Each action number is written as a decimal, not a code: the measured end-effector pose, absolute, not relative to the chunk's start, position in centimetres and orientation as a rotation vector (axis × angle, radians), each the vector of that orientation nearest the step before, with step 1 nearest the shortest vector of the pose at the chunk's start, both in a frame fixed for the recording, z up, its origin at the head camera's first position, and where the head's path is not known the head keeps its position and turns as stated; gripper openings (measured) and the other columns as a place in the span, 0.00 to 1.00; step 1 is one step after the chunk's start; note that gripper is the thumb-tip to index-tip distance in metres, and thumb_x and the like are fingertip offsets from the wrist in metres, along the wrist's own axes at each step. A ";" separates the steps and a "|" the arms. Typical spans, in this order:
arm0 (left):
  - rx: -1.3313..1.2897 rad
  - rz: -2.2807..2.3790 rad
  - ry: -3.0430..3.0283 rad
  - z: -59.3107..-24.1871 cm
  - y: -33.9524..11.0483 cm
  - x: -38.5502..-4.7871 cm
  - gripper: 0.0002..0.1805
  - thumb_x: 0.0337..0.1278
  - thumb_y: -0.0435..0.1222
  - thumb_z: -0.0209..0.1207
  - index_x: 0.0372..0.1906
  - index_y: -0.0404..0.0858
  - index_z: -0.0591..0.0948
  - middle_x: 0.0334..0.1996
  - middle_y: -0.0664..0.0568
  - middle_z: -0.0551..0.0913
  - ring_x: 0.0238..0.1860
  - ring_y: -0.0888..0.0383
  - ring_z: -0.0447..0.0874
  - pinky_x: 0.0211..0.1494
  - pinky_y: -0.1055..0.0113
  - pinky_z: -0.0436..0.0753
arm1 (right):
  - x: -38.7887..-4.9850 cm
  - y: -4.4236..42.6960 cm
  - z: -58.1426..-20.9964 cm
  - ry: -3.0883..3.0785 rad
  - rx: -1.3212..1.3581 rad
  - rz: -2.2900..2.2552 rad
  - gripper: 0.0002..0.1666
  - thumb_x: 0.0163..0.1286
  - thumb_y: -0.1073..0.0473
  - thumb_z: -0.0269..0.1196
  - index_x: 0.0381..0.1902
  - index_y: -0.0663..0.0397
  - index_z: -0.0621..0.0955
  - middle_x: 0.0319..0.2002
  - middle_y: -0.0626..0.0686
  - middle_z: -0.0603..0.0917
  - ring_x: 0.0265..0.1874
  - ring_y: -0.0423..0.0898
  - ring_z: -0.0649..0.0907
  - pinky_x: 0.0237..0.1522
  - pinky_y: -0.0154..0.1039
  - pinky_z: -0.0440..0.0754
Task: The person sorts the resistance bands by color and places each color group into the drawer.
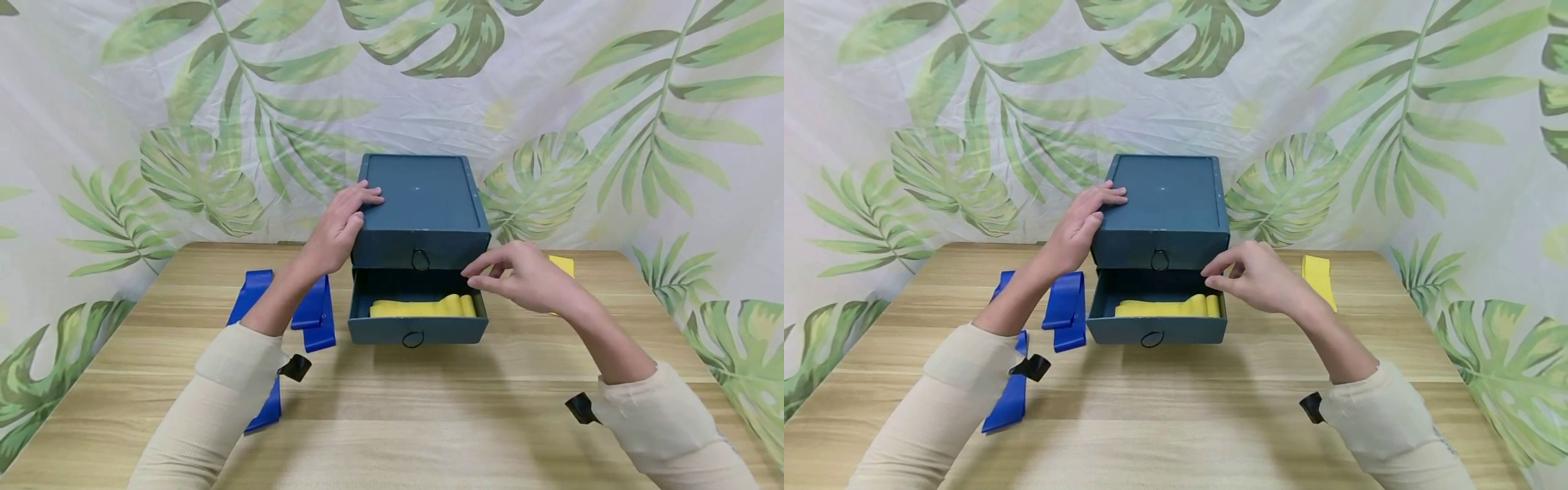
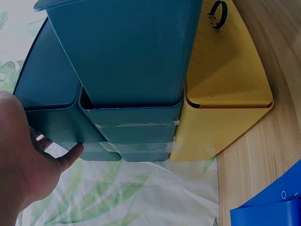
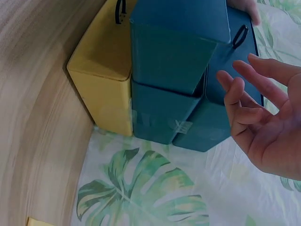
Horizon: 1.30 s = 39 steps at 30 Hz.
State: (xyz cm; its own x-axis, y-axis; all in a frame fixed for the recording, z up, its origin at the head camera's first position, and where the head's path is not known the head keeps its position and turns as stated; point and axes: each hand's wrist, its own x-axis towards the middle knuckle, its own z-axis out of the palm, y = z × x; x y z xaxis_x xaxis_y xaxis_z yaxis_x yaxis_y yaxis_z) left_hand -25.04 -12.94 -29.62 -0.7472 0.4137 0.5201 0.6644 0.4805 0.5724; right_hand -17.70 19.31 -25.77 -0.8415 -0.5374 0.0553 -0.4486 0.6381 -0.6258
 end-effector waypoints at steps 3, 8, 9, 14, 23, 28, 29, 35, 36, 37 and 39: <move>-0.905 -1.146 -2.419 -29.7 -12.9 -25.1 0.25 0.75 0.32 0.35 0.64 0.28 0.77 0.73 0.38 0.71 0.81 0.45 0.52 0.82 0.46 0.49 | -17.7 19.7 -25.7 2.723 -0.813 -0.988 0.11 0.73 0.62 0.67 0.49 0.58 0.90 0.46 0.53 0.91 0.33 0.45 0.82 0.26 0.37 0.73; -0.895 -1.145 -2.420 -29.7 -13.0 -25.0 0.25 0.74 0.32 0.35 0.63 0.28 0.77 0.73 0.37 0.71 0.81 0.45 0.52 0.82 0.46 0.49 | -18.0 20.5 -25.8 2.726 -0.782 -1.016 0.12 0.73 0.62 0.67 0.50 0.60 0.90 0.44 0.53 0.90 0.32 0.47 0.82 0.26 0.37 0.74; -0.895 -1.146 -2.418 -29.7 -13.0 -25.0 0.25 0.74 0.32 0.35 0.63 0.28 0.77 0.73 0.37 0.71 0.81 0.45 0.52 0.82 0.47 0.49 | -18.1 20.7 -25.8 2.729 -0.778 -1.019 0.12 0.73 0.62 0.67 0.50 0.60 0.90 0.45 0.54 0.90 0.32 0.47 0.82 0.27 0.37 0.75; -0.906 -1.153 -2.405 -29.7 -13.0 -25.0 0.25 0.74 0.31 0.36 0.64 0.28 0.77 0.72 0.37 0.72 0.81 0.45 0.53 0.82 0.47 0.49 | -19.0 22.3 -26.3 2.749 -0.726 -1.027 0.12 0.74 0.64 0.65 0.52 0.61 0.89 0.47 0.58 0.90 0.33 0.47 0.85 0.31 0.39 0.81; -0.904 -1.162 -2.419 -29.6 -13.0 -24.8 0.25 0.74 0.32 0.36 0.65 0.29 0.77 0.73 0.38 0.71 0.81 0.45 0.52 0.82 0.47 0.49 | -20.8 25.1 -28.0 2.760 -0.577 -1.048 0.20 0.76 0.59 0.64 0.59 0.68 0.84 0.53 0.65 0.87 0.37 0.48 0.88 0.42 0.43 0.85; -0.901 -1.160 -2.428 -29.6 -13.1 -24.8 0.25 0.74 0.32 0.36 0.65 0.29 0.76 0.74 0.38 0.70 0.81 0.45 0.52 0.82 0.46 0.49 | -21.7 26.5 -28.9 2.763 -0.489 -1.035 0.20 0.77 0.60 0.63 0.59 0.71 0.83 0.54 0.68 0.86 0.34 0.47 0.87 0.44 0.43 0.84; -0.900 -1.161 -2.426 -29.6 -13.1 -24.8 0.25 0.74 0.32 0.36 0.65 0.29 0.76 0.74 0.37 0.70 0.81 0.45 0.52 0.82 0.46 0.49 | -22.0 26.8 -29.2 2.762 -0.465 -1.035 0.20 0.77 0.60 0.63 0.59 0.71 0.82 0.55 0.69 0.85 0.34 0.47 0.87 0.44 0.42 0.84; -0.907 -1.153 -2.414 -29.7 -13.0 -24.9 0.25 0.74 0.32 0.36 0.64 0.28 0.76 0.73 0.37 0.71 0.81 0.44 0.52 0.82 0.46 0.49 | -23.5 29.3 -31.3 2.784 -0.341 -1.052 0.21 0.76 0.61 0.63 0.56 0.76 0.81 0.51 0.71 0.86 0.33 0.45 0.86 0.35 0.37 0.82; -0.912 -1.150 -2.411 -29.7 -13.0 -25.0 0.25 0.74 0.32 0.36 0.64 0.28 0.76 0.73 0.37 0.71 0.81 0.44 0.52 0.82 0.46 0.49 | -23.7 29.8 -31.8 2.802 -0.324 -1.046 0.21 0.76 0.61 0.63 0.56 0.76 0.81 0.49 0.72 0.86 0.33 0.46 0.86 0.33 0.37 0.81; -0.917 -1.147 -2.408 -29.7 -13.0 -25.0 0.25 0.74 0.32 0.36 0.64 0.28 0.76 0.73 0.37 0.71 0.81 0.44 0.52 0.82 0.46 0.48 | -23.9 30.2 -32.2 2.826 -0.309 -1.033 0.21 0.76 0.61 0.63 0.55 0.76 0.82 0.48 0.72 0.87 0.34 0.48 0.86 0.32 0.38 0.81; -0.923 -1.146 -2.402 -29.7 -12.9 -25.1 0.25 0.74 0.32 0.36 0.64 0.28 0.76 0.72 0.37 0.71 0.81 0.44 0.52 0.82 0.46 0.48 | -24.4 31.1 -33.2 2.881 -0.285 -0.993 0.20 0.75 0.61 0.63 0.54 0.76 0.82 0.47 0.72 0.87 0.37 0.55 0.87 0.34 0.41 0.82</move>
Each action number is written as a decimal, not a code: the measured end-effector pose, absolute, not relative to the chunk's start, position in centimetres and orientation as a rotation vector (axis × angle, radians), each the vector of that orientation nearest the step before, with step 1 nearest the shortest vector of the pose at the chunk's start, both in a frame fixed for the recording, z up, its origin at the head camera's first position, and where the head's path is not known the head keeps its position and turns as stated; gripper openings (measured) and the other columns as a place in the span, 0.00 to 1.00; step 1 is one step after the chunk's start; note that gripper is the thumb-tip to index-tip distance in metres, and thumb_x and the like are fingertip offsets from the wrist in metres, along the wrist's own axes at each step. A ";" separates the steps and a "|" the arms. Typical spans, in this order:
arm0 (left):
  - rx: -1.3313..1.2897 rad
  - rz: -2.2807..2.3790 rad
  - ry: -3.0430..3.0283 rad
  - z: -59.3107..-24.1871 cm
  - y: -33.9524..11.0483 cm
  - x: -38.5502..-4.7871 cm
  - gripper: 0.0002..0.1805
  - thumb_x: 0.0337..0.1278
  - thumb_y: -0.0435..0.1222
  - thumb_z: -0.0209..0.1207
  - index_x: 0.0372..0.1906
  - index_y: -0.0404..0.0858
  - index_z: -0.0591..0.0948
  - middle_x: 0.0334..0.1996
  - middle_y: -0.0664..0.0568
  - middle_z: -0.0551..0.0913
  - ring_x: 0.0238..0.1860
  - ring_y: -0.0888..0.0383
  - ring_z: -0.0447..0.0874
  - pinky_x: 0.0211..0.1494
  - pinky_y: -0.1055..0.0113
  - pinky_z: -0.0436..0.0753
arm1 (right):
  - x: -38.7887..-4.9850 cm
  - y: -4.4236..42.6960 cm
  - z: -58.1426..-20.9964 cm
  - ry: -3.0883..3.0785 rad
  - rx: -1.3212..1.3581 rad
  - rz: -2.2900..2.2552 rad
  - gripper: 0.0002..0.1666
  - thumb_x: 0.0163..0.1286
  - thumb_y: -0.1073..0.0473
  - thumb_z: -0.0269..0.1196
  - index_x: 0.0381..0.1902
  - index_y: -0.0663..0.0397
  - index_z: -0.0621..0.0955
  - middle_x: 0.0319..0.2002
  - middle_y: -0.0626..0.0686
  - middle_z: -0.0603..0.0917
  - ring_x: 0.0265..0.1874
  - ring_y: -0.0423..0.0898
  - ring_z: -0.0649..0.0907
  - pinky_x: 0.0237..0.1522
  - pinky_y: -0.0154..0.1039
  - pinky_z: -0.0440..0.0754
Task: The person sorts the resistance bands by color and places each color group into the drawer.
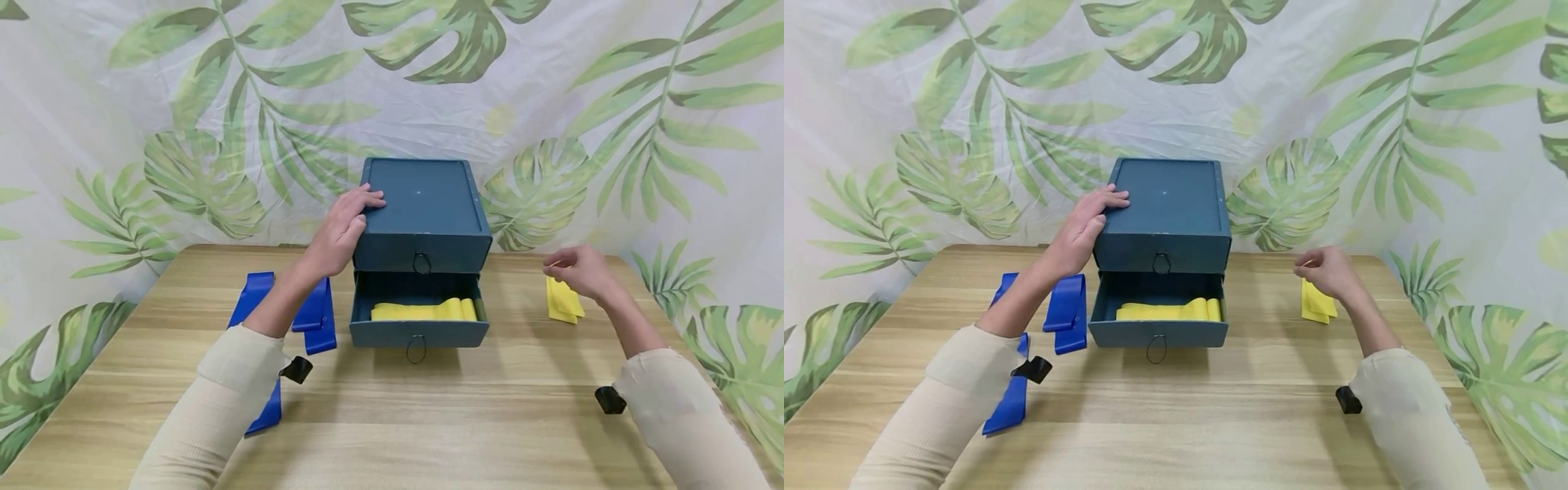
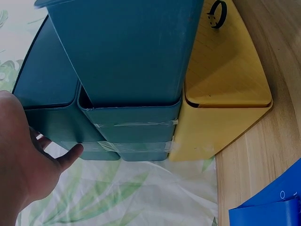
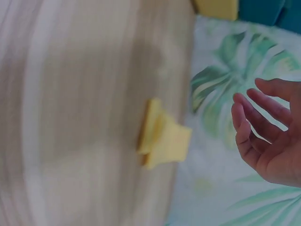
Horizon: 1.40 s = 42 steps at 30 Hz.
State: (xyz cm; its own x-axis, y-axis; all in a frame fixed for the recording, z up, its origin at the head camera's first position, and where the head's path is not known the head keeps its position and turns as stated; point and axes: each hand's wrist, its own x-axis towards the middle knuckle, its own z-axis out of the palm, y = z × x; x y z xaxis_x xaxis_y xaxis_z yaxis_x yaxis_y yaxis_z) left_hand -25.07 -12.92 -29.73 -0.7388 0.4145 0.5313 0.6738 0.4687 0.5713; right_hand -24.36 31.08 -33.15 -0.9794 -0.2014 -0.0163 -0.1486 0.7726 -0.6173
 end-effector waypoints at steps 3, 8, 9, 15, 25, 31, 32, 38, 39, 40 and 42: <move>-0.921 -1.145 -2.401 -29.7 -13.0 -25.1 0.25 0.74 0.33 0.36 0.64 0.28 0.77 0.72 0.37 0.71 0.81 0.44 0.52 0.82 0.47 0.48 | -24.9 32.1 -34.4 2.943 -0.261 -0.942 0.19 0.76 0.62 0.62 0.54 0.77 0.82 0.49 0.73 0.86 0.45 0.67 0.86 0.42 0.51 0.84; -0.916 -1.147 -2.404 -29.6 -13.1 -25.1 0.25 0.74 0.33 0.35 0.64 0.28 0.77 0.72 0.37 0.71 0.81 0.44 0.52 0.82 0.47 0.48 | -25.6 33.2 -35.7 2.970 -0.248 -0.891 0.20 0.75 0.66 0.60 0.56 0.79 0.80 0.54 0.75 0.83 0.54 0.73 0.82 0.54 0.65 0.80; -0.916 -1.146 -2.405 -29.6 -13.1 -25.1 0.25 0.75 0.33 0.35 0.64 0.28 0.77 0.72 0.37 0.71 0.81 0.44 0.52 0.82 0.47 0.48 | -25.8 33.4 -35.9 2.973 -0.251 -0.866 0.20 0.74 0.67 0.59 0.57 0.79 0.80 0.56 0.76 0.82 0.55 0.74 0.81 0.55 0.66 0.79; -0.906 -1.151 -2.411 -29.6 -13.0 -25.2 0.25 0.75 0.32 0.35 0.64 0.28 0.77 0.73 0.37 0.71 0.81 0.44 0.51 0.82 0.47 0.48 | -27.3 34.6 -37.7 2.987 -0.253 -0.676 0.25 0.74 0.70 0.54 0.66 0.74 0.74 0.63 0.80 0.73 0.27 0.61 0.81 0.35 0.51 0.81; -0.920 -1.162 -2.399 -29.8 -12.8 -25.3 0.25 0.73 0.32 0.35 0.63 0.28 0.77 0.72 0.37 0.71 0.81 0.44 0.51 0.82 0.48 0.47 | -29.0 35.2 -39.4 2.939 -0.300 -0.639 0.34 0.71 0.73 0.47 0.74 0.75 0.61 0.66 0.85 0.66 0.46 0.70 0.76 0.50 0.63 0.75; -0.929 -1.148 -2.400 -29.6 -12.8 -25.1 0.26 0.73 0.32 0.35 0.63 0.28 0.77 0.72 0.37 0.71 0.81 0.44 0.52 0.82 0.47 0.48 | -29.3 35.7 -40.2 2.921 -0.259 -0.646 0.35 0.70 0.74 0.43 0.76 0.74 0.59 0.68 0.84 0.63 0.52 0.72 0.75 0.47 0.60 0.76; -0.927 -1.145 -2.403 -29.6 -12.8 -25.1 0.26 0.73 0.32 0.35 0.64 0.28 0.77 0.72 0.37 0.71 0.81 0.44 0.52 0.82 0.47 0.48 | -29.3 35.8 -40.2 2.934 -0.251 -0.627 0.34 0.71 0.74 0.44 0.76 0.73 0.60 0.68 0.84 0.64 0.54 0.73 0.74 0.48 0.61 0.76; -0.925 -1.143 -2.410 -29.6 -12.8 -25.0 0.26 0.73 0.33 0.35 0.64 0.28 0.76 0.73 0.37 0.71 0.81 0.44 0.52 0.82 0.47 0.48 | -29.3 35.7 -40.1 3.018 -0.183 -0.527 0.27 0.76 0.69 0.52 0.71 0.72 0.68 0.65 0.79 0.72 0.61 0.78 0.73 0.53 0.66 0.76; -0.926 -1.145 -2.409 -29.6 -12.9 -25.0 0.26 0.73 0.33 0.35 0.63 0.28 0.76 0.73 0.37 0.71 0.81 0.44 0.52 0.82 0.47 0.48 | -29.3 35.7 -40.0 3.031 -0.172 -0.527 0.26 0.76 0.69 0.53 0.69 0.72 0.70 0.64 0.79 0.73 0.60 0.78 0.74 0.53 0.66 0.76; -0.925 -1.146 -2.410 -29.6 -12.9 -25.0 0.26 0.73 0.33 0.35 0.63 0.28 0.76 0.73 0.37 0.71 0.81 0.44 0.52 0.82 0.47 0.48 | -29.3 35.6 -40.0 3.042 -0.159 -0.530 0.25 0.76 0.69 0.55 0.68 0.73 0.71 0.62 0.78 0.74 0.59 0.77 0.75 0.52 0.66 0.76; -0.921 -1.147 -2.411 -29.6 -12.9 -24.9 0.26 0.73 0.33 0.35 0.63 0.28 0.76 0.73 0.37 0.71 0.81 0.44 0.52 0.82 0.47 0.47 | -29.2 35.4 -39.7 3.071 -0.138 -0.518 0.23 0.75 0.68 0.57 0.65 0.72 0.75 0.61 0.78 0.76 0.57 0.76 0.77 0.51 0.66 0.76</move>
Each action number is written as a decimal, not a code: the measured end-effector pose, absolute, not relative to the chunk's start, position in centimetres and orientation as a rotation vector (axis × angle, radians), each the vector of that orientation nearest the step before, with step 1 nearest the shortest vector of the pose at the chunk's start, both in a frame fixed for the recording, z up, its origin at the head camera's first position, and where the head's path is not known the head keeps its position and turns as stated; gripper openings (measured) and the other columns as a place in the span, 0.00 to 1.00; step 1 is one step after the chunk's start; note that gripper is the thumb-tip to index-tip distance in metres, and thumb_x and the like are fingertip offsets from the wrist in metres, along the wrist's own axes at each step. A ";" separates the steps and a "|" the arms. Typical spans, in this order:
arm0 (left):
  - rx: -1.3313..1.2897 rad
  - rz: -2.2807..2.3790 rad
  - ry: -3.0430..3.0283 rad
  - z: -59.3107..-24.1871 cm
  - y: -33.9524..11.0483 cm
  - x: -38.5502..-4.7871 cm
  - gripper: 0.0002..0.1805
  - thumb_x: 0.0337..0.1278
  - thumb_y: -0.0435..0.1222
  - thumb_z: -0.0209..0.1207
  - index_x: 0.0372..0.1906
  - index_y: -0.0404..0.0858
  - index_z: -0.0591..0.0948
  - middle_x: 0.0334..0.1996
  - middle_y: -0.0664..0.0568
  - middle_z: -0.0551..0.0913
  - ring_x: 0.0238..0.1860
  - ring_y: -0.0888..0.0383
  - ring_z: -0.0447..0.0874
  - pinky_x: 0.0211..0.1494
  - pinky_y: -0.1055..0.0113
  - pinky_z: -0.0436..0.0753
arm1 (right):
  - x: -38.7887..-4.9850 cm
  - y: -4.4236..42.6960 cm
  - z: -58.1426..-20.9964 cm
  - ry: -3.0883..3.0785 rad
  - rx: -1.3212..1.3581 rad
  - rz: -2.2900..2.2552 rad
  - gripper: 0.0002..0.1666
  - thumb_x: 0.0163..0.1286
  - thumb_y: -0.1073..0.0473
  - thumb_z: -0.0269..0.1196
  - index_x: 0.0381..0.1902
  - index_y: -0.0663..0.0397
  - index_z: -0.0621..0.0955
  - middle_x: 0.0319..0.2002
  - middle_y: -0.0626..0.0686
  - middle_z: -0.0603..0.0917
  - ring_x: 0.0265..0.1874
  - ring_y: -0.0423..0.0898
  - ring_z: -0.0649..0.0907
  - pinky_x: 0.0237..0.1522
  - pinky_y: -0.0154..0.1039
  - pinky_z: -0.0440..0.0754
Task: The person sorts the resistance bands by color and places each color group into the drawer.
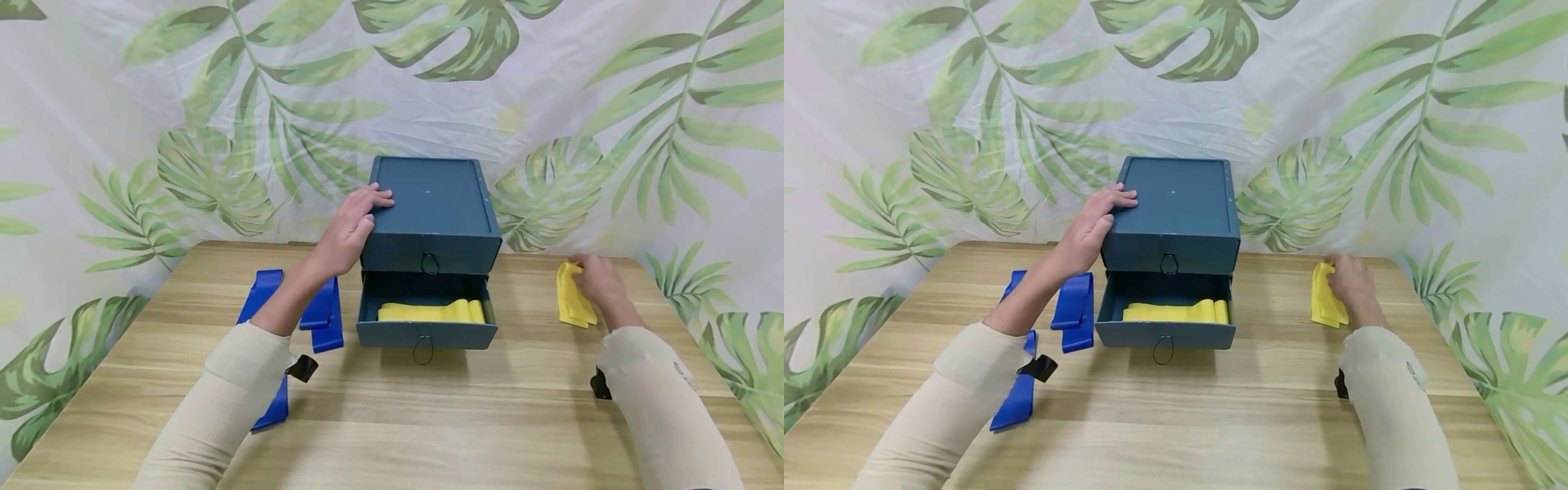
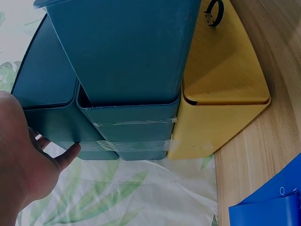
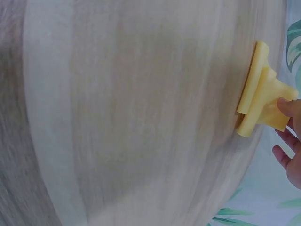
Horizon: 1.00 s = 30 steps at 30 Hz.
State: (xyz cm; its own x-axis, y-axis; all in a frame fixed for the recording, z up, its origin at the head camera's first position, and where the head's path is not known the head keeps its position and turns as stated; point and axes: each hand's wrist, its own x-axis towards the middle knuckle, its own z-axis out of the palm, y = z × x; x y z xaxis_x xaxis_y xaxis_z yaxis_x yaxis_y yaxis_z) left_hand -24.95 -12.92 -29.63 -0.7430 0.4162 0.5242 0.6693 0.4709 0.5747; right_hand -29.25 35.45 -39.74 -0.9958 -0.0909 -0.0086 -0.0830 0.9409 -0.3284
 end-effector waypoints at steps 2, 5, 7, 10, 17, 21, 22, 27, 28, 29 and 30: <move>-0.918 -1.151 -2.411 -29.7 -12.9 -25.0 0.26 0.73 0.33 0.35 0.63 0.28 0.76 0.73 0.37 0.71 0.81 0.44 0.52 0.82 0.47 0.48 | -29.1 35.4 -39.3 3.087 -0.117 -0.537 0.21 0.74 0.69 0.58 0.62 0.73 0.77 0.60 0.78 0.77 0.57 0.76 0.77 0.53 0.68 0.75; -0.914 -1.149 -2.412 -29.7 -12.9 -25.0 0.26 0.73 0.33 0.35 0.63 0.28 0.76 0.73 0.37 0.70 0.81 0.44 0.51 0.82 0.47 0.48 | -29.0 35.3 -38.6 3.095 -0.107 -0.574 0.19 0.73 0.69 0.58 0.59 0.76 0.79 0.60 0.78 0.77 0.58 0.77 0.76 0.57 0.70 0.73; -0.911 -1.148 -2.413 -29.7 -12.9 -25.1 0.26 0.73 0.33 0.35 0.63 0.28 0.76 0.73 0.37 0.70 0.81 0.44 0.51 0.82 0.47 0.48 | -28.9 35.3 -38.2 3.095 -0.129 -0.635 0.18 0.72 0.70 0.59 0.56 0.78 0.80 0.57 0.79 0.78 0.57 0.77 0.77 0.57 0.69 0.75; -0.909 -1.146 -2.413 -29.7 -12.9 -25.1 0.26 0.73 0.33 0.35 0.63 0.28 0.77 0.73 0.37 0.71 0.81 0.44 0.52 0.82 0.47 0.48 | -28.6 35.2 -37.5 3.111 -0.185 -0.716 0.15 0.71 0.71 0.60 0.50 0.80 0.81 0.50 0.78 0.82 0.48 0.73 0.81 0.50 0.66 0.79; -0.916 -1.147 -2.416 -29.8 -12.9 -25.2 0.26 0.72 0.33 0.35 0.64 0.28 0.76 0.73 0.37 0.71 0.81 0.44 0.52 0.82 0.47 0.48 | -27.4 34.7 -35.1 3.113 -0.241 -0.820 0.10 0.68 0.70 0.64 0.41 0.78 0.83 0.39 0.73 0.84 0.36 0.63 0.82 0.34 0.46 0.78; -0.918 -1.146 -2.418 -29.8 -12.8 -25.1 0.26 0.72 0.33 0.34 0.64 0.28 0.76 0.73 0.37 0.71 0.81 0.44 0.52 0.82 0.46 0.48 | -26.6 34.2 -33.6 3.087 -0.249 -0.856 0.10 0.69 0.70 0.63 0.42 0.77 0.81 0.39 0.72 0.83 0.34 0.60 0.82 0.31 0.40 0.77; -0.919 -1.146 -2.418 -29.8 -12.8 -25.1 0.26 0.72 0.33 0.35 0.64 0.28 0.76 0.73 0.37 0.71 0.81 0.44 0.52 0.82 0.46 0.48 | -26.4 34.1 -33.2 3.085 -0.256 -0.865 0.10 0.70 0.70 0.63 0.42 0.77 0.80 0.39 0.73 0.83 0.34 0.60 0.82 0.30 0.40 0.77; -0.916 -1.151 -2.419 -29.7 -12.8 -25.1 0.26 0.72 0.33 0.35 0.64 0.28 0.76 0.73 0.37 0.71 0.81 0.44 0.51 0.82 0.46 0.48 | -25.2 33.4 -31.1 3.109 -0.283 -0.894 0.11 0.72 0.69 0.62 0.45 0.76 0.77 0.42 0.76 0.82 0.36 0.64 0.83 0.29 0.39 0.77; -0.915 -1.152 -2.418 -29.7 -12.8 -25.1 0.26 0.72 0.33 0.35 0.64 0.28 0.76 0.73 0.37 0.71 0.81 0.44 0.52 0.82 0.46 0.48 | -25.0 33.1 -30.7 3.121 -0.297 -0.902 0.11 0.72 0.68 0.62 0.45 0.76 0.78 0.42 0.77 0.82 0.37 0.65 0.83 0.29 0.39 0.77; -0.913 -1.152 -2.417 -29.7 -12.8 -25.1 0.26 0.72 0.33 0.35 0.64 0.28 0.76 0.73 0.37 0.71 0.81 0.44 0.51 0.82 0.46 0.48 | -24.8 32.9 -30.3 3.132 -0.308 -0.908 0.11 0.72 0.68 0.63 0.45 0.75 0.78 0.42 0.77 0.82 0.37 0.65 0.83 0.29 0.38 0.77; -0.911 -1.152 -2.416 -29.7 -12.8 -25.1 0.26 0.72 0.33 0.35 0.63 0.28 0.76 0.73 0.37 0.71 0.81 0.44 0.51 0.82 0.47 0.48 | -24.6 32.7 -29.9 3.138 -0.319 -0.918 0.12 0.72 0.68 0.63 0.46 0.75 0.78 0.43 0.77 0.82 0.38 0.65 0.84 0.28 0.36 0.77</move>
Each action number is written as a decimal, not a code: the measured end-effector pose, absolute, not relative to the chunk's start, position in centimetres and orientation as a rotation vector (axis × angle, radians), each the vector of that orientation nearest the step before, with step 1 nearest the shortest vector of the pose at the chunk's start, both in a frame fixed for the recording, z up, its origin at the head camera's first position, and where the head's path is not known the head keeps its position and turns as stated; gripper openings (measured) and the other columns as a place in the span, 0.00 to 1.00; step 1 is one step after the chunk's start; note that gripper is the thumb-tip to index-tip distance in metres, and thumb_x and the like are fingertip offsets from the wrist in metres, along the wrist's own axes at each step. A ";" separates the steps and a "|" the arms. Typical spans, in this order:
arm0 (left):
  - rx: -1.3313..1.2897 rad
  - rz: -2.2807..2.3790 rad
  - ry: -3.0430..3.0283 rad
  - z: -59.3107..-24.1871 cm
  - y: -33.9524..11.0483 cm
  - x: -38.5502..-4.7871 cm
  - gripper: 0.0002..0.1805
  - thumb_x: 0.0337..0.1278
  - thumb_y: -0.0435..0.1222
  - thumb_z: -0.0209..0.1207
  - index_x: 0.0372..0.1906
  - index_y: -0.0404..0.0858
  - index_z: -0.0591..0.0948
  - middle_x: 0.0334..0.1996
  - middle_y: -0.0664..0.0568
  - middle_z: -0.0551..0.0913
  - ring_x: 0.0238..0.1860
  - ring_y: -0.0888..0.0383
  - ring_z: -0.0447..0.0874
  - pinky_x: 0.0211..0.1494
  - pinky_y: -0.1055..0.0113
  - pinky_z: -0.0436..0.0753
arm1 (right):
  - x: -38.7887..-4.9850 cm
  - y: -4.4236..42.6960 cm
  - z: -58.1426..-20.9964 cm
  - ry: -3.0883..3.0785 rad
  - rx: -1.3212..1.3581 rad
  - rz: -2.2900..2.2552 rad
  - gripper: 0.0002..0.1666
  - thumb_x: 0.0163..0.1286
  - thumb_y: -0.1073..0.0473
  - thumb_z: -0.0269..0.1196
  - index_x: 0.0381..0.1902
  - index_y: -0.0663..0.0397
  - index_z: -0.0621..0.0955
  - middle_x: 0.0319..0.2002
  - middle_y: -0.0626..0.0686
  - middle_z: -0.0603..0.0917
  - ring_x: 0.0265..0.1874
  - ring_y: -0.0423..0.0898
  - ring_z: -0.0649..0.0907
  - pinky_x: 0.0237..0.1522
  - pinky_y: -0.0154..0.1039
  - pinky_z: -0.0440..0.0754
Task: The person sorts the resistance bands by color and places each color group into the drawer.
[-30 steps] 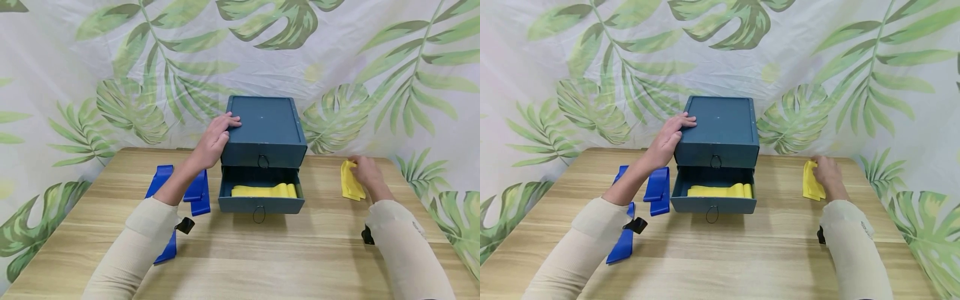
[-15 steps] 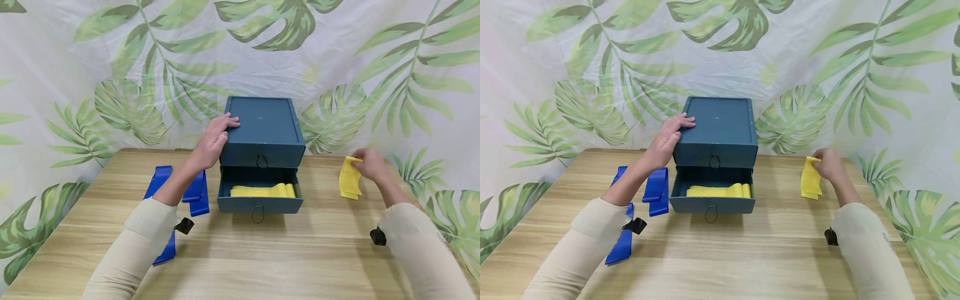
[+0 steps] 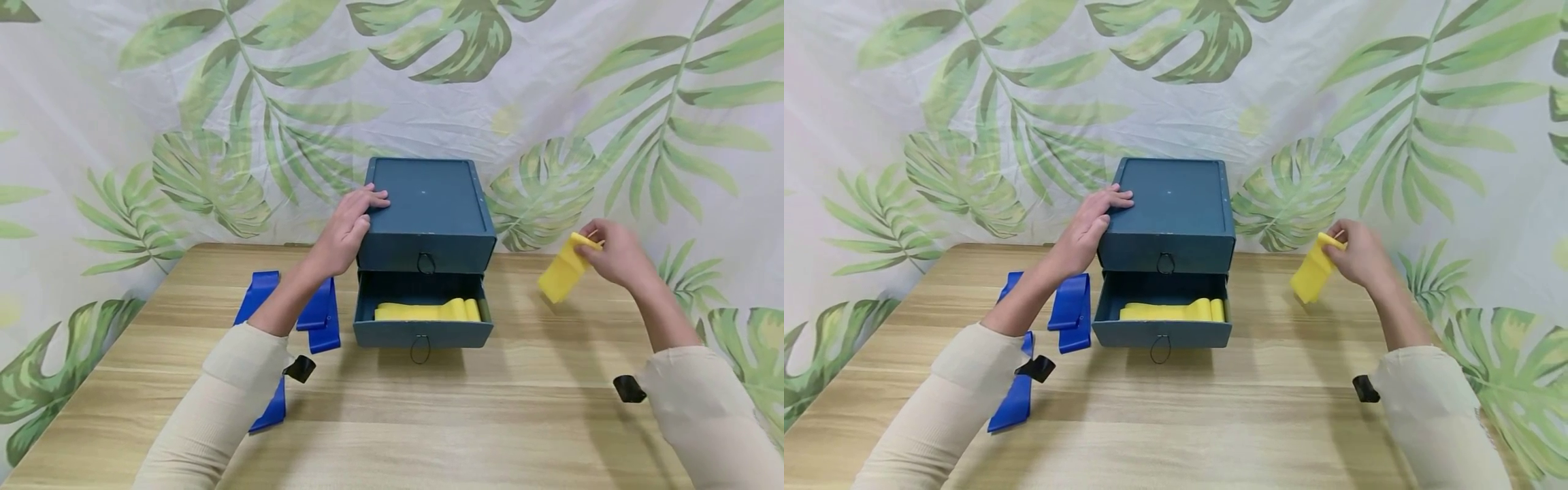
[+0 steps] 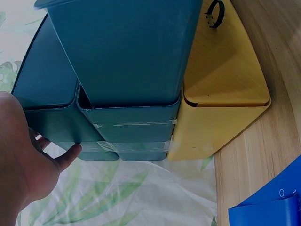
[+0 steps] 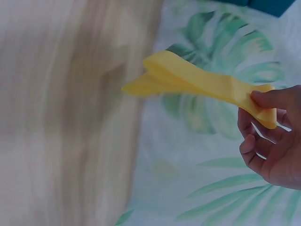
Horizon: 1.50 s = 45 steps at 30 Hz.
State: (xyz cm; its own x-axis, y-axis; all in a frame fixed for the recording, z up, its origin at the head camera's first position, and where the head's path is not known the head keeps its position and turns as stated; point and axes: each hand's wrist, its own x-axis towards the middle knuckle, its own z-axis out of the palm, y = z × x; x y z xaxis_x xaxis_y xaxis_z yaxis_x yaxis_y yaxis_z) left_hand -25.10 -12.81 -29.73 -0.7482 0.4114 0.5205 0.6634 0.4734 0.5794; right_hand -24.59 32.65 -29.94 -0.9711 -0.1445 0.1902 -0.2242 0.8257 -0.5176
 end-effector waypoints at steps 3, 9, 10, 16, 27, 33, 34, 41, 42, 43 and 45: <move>-0.911 -1.150 -2.414 -29.7 -12.8 -25.1 0.26 0.72 0.33 0.34 0.63 0.27 0.76 0.73 0.37 0.71 0.81 0.44 0.51 0.82 0.47 0.48 | -23.9 31.8 -28.9 -2.826 0.322 0.852 0.12 0.72 0.66 0.65 0.46 0.73 0.79 0.42 0.74 0.84 0.36 0.61 0.85 0.27 0.33 0.77; -0.914 -1.149 -2.415 -29.7 -12.8 -25.1 0.26 0.73 0.32 0.34 0.63 0.27 0.76 0.73 0.36 0.71 0.81 0.43 0.52 0.82 0.47 0.48 | -22.3 29.8 -27.1 -2.759 0.390 0.922 0.11 0.73 0.66 0.66 0.47 0.71 0.81 0.43 0.70 0.85 0.37 0.63 0.88 0.28 0.29 0.77; -0.914 -1.149 -2.415 -29.7 -12.8 -25.1 0.26 0.73 0.32 0.34 0.63 0.27 0.76 0.73 0.36 0.71 0.81 0.43 0.52 0.82 0.47 0.48 | -22.0 29.5 -26.8 -2.746 0.402 0.934 0.10 0.73 0.67 0.66 0.47 0.71 0.81 0.43 0.70 0.85 0.38 0.65 0.88 0.28 0.28 0.76; -0.911 -1.147 -2.420 -29.7 -12.8 -25.1 0.26 0.73 0.33 0.34 0.63 0.28 0.76 0.73 0.36 0.70 0.81 0.44 0.51 0.82 0.47 0.48 | -20.7 28.0 -25.4 -2.707 0.439 0.917 0.12 0.72 0.66 0.67 0.48 0.69 0.81 0.45 0.69 0.85 0.37 0.61 0.88 0.29 0.27 0.74; -0.909 -1.153 -2.423 -29.6 -12.9 -25.0 0.25 0.74 0.32 0.35 0.64 0.29 0.76 0.74 0.38 0.70 0.82 0.44 0.51 0.82 0.47 0.48 | -18.7 26.5 -23.5 -2.606 0.546 0.957 0.09 0.70 0.69 0.67 0.46 0.67 0.83 0.40 0.63 0.85 0.24 0.36 0.80 0.23 0.29 0.73; -0.909 -1.148 -2.423 -29.6 -12.9 -25.0 0.25 0.74 0.32 0.34 0.64 0.29 0.76 0.74 0.38 0.70 0.81 0.45 0.51 0.82 0.47 0.49 | -17.4 25.5 -22.4 -2.559 0.610 0.990 0.08 0.69 0.71 0.68 0.46 0.67 0.83 0.40 0.62 0.86 0.27 0.34 0.81 0.28 0.25 0.76; -0.910 -1.148 -2.421 -29.6 -12.9 -24.9 0.25 0.74 0.32 0.35 0.64 0.29 0.76 0.74 0.38 0.70 0.81 0.45 0.52 0.82 0.47 0.49 | -17.2 25.4 -22.2 -2.553 0.615 0.992 0.08 0.69 0.71 0.68 0.45 0.67 0.84 0.40 0.61 0.86 0.27 0.34 0.81 0.28 0.24 0.76; -0.916 -1.157 -2.405 -29.6 -12.9 -25.0 0.25 0.74 0.32 0.36 0.64 0.28 0.76 0.73 0.37 0.71 0.81 0.45 0.52 0.82 0.47 0.49 | -16.1 24.3 -20.7 -2.464 0.673 1.125 0.18 0.66 0.75 0.68 0.53 0.65 0.78 0.36 0.44 0.87 0.26 0.38 0.83 0.27 0.27 0.75; -0.915 -1.160 -2.403 -29.7 -12.9 -25.0 0.25 0.74 0.32 0.36 0.64 0.28 0.76 0.73 0.37 0.71 0.81 0.45 0.52 0.82 0.47 0.48 | -16.0 24.1 -20.5 -2.451 0.682 1.159 0.19 0.66 0.76 0.68 0.53 0.65 0.77 0.35 0.42 0.87 0.25 0.39 0.83 0.26 0.28 0.75; -0.915 -1.162 -2.402 -29.7 -12.9 -25.0 0.25 0.74 0.31 0.36 0.64 0.28 0.76 0.73 0.37 0.71 0.81 0.45 0.52 0.82 0.47 0.48 | -15.9 24.0 -20.4 -2.435 0.699 1.184 0.20 0.66 0.76 0.67 0.54 0.65 0.75 0.34 0.39 0.86 0.25 0.40 0.83 0.26 0.28 0.75; -0.914 -1.163 -2.398 -29.7 -12.9 -25.1 0.25 0.74 0.31 0.36 0.64 0.28 0.77 0.73 0.37 0.71 0.81 0.44 0.52 0.82 0.47 0.48 | -15.6 23.4 -20.0 -2.408 0.724 1.204 0.20 0.66 0.77 0.67 0.52 0.65 0.74 0.36 0.44 0.86 0.25 0.41 0.83 0.27 0.28 0.76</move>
